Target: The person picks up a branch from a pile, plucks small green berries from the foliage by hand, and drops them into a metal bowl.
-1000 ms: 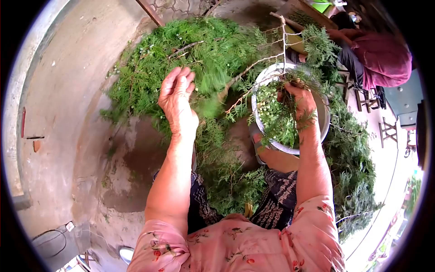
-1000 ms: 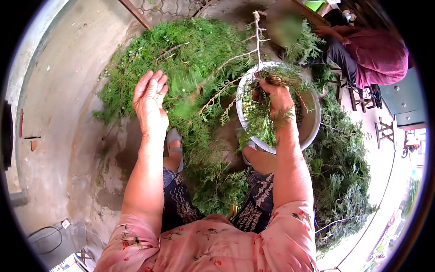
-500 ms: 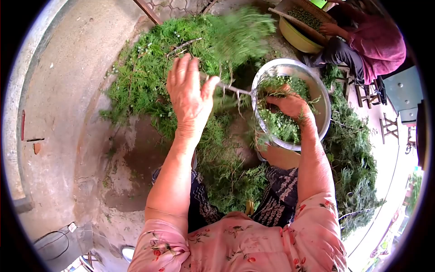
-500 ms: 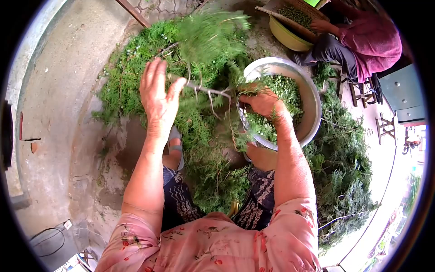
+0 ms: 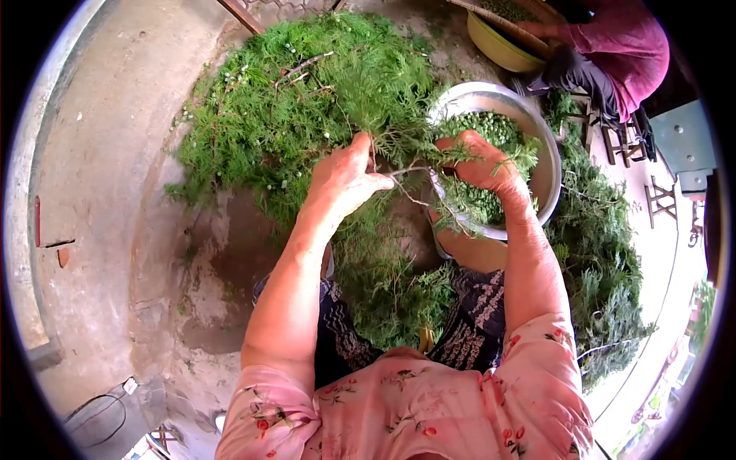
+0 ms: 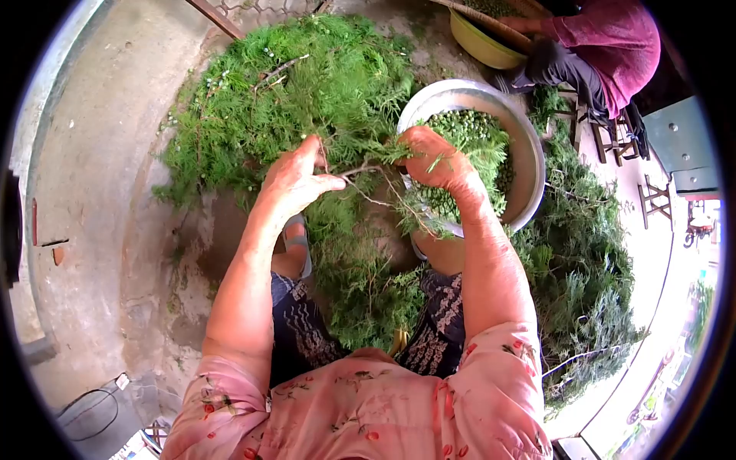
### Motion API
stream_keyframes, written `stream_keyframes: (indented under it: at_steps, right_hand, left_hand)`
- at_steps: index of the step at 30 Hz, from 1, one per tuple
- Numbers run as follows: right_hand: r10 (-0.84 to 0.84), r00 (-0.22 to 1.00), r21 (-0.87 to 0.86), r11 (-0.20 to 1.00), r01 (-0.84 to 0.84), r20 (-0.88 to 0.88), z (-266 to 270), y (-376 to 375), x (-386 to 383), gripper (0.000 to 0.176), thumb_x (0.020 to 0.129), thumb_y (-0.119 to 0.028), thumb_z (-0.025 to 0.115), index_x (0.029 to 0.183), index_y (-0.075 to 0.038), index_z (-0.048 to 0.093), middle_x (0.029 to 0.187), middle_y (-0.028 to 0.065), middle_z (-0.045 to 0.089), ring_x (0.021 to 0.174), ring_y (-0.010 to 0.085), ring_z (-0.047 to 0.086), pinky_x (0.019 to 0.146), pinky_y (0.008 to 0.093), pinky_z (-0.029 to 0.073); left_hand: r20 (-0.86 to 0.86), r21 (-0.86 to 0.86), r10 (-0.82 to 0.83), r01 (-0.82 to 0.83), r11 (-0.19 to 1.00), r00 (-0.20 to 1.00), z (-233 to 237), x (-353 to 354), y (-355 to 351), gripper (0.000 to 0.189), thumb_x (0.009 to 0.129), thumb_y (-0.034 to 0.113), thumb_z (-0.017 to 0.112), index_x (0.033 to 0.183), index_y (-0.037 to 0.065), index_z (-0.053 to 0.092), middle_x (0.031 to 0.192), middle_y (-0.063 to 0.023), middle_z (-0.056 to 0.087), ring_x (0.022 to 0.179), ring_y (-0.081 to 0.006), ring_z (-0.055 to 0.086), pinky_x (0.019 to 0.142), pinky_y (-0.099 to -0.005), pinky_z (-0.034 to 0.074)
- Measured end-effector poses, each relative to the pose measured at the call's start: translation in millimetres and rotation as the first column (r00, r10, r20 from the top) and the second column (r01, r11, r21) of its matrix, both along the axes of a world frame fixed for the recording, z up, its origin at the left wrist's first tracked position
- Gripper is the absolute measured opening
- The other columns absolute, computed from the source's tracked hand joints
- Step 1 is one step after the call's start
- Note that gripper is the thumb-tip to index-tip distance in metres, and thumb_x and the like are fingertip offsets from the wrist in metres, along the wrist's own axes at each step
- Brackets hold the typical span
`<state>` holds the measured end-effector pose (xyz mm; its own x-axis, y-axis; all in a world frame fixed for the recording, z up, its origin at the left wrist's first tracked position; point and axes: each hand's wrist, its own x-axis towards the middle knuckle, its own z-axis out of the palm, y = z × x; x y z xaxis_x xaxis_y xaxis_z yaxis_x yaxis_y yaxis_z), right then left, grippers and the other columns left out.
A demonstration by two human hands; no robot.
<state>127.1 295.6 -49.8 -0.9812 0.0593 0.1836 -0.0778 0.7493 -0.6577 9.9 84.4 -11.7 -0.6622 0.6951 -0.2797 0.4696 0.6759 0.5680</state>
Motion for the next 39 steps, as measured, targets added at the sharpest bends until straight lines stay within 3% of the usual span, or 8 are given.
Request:
stream_keyframes:
  at_steps: [5, 7, 13, 17, 21, 26, 28, 39]
  right_hand:
    - [-0.135, 0.985, 0.162, 0.98, 0.117, 0.108, 42.0, -24.2, -8.0, 0.033, 0.062, 0.006, 0.05, 0.092, -0.004, 0.059, 0.087, 0.0188, 0.06, 0.085, 0.034, 0.056, 0.075, 0.0385, 0.046]
    - [-0.347, 0.905, 0.106, 0.918, 0.381, -0.247, 18.9, -23.5, -18.3, 0.031, 0.065, 0.004, 0.058, 0.095, -0.004, 0.059, 0.085, 0.018, 0.06, 0.083, 0.0337, 0.058, 0.071, 0.04, 0.047]
    - [-0.597, 0.418, -0.31, 0.758, 0.575, -0.685, 40.4, -8.8, -24.0, 0.011, 0.079, -0.006, 0.061, 0.09, -0.004, 0.06, 0.077, 0.0068, 0.06, 0.068, 0.0176, 0.058, 0.061, 0.0265, 0.046]
    - [-0.621, 0.781, -0.691, 0.592, 0.415, -0.062, 44.2, -31.1, -14.6, 0.026, 0.087, -0.025, 0.054, 0.076, -0.002, 0.062, 0.056, -0.0004, 0.053, 0.05, 0.0071, 0.048, 0.048, 0.0217, 0.039]
    - [0.072, 0.913, -0.31, 0.949, 0.061, 0.401, 32.0, -64.9, -22.6, 0.043, 0.084, -0.042, 0.053, 0.071, -0.002, 0.06, 0.055, 0.0058, 0.056, 0.05, 0.0153, 0.053, 0.049, 0.0279, 0.043]
    - [0.018, 0.902, -0.386, 0.908, 0.167, 0.432, 15.5, -97.6, -29.8, 0.037, 0.086, -0.034, 0.052, 0.091, 0.003, 0.054, 0.074, 0.015, 0.059, 0.07, 0.0263, 0.058, 0.069, 0.0352, 0.046]
    - [-0.019, 0.918, -0.911, 0.123, 0.394, 0.395, 19.9, -103.4, -32.2, 0.029, 0.087, -0.023, 0.052, 0.099, 0.004, 0.049, 0.092, 0.0144, 0.057, 0.078, 0.025, 0.058, 0.074, 0.0343, 0.048]
    - [-0.308, 0.904, -0.928, 0.131, 0.348, 0.295, 6.9, -99.8, -43.5, 0.052, 0.085, -0.012, 0.055, 0.127, 0.006, 0.03, 0.116, 0.0166, 0.049, 0.102, 0.0223, 0.049, 0.09, 0.0319, 0.039]
  left_hand:
    - [-0.073, 0.112, -0.064, 0.072, 0.991, 0.995, -23.0, 4.8, 3.4, 0.034, 0.07, 0.011, 0.068, 0.096, -0.004, 0.05, 0.078, -0.0144, 0.06, 0.065, -0.0223, 0.058, 0.058, -0.0344, 0.047]
    - [0.375, 0.302, 0.079, -0.202, 0.932, 0.924, -19.8, 4.6, 5.6, 0.027, 0.073, 0.003, 0.063, 0.096, -0.003, 0.052, 0.071, -0.0082, 0.059, 0.059, -0.0143, 0.056, 0.048, -0.0269, 0.046]
    - [0.685, 0.487, 0.193, -0.638, 0.596, 0.703, -14.7, -1.1, 0.9, 0.009, 0.078, 0.01, 0.061, 0.083, 0.004, 0.056, 0.064, -0.0044, 0.058, 0.049, -0.0098, 0.053, 0.04, -0.0198, 0.034]
    - [0.801, 0.471, 0.182, -0.788, 0.395, 0.57, -15.6, -8.4, 0.6, 0.01, 0.078, 0.009, 0.062, 0.081, 0.003, 0.054, 0.065, -0.0069, 0.059, 0.051, -0.012, 0.055, 0.039, -0.0201, 0.037]
    - [0.855, 0.391, 0.246, -0.878, 0.275, 0.458, -12.6, -11.0, 0.5, 0.013, 0.08, 0.014, 0.062, 0.082, 0.004, 0.054, 0.063, -0.0054, 0.058, 0.047, -0.0126, 0.053, 0.038, -0.0212, 0.036]
    - [0.899, 0.351, 0.194, -0.91, 0.22, 0.394, -13.0, -9.4, -1.3, 0.014, 0.081, 0.017, 0.062, 0.081, 0.006, 0.054, 0.06, -0.005, 0.058, 0.044, -0.0135, 0.053, 0.038, -0.0211, 0.037]
    - [0.903, 0.346, 0.178, -0.908, 0.235, 0.39, -13.8, -6.8, -1.7, 0.014, 0.081, 0.017, 0.062, 0.081, 0.006, 0.055, 0.06, -0.0056, 0.058, 0.044, -0.0138, 0.053, 0.037, -0.0209, 0.037]
    - [0.86, 0.465, 0.074, -0.835, 0.294, 0.504, -31.4, 11.6, 4.6, 0.012, 0.083, 0.012, 0.058, 0.093, 0.006, 0.056, 0.081, -0.0024, 0.061, 0.069, -0.0109, 0.056, 0.058, -0.0243, 0.045]
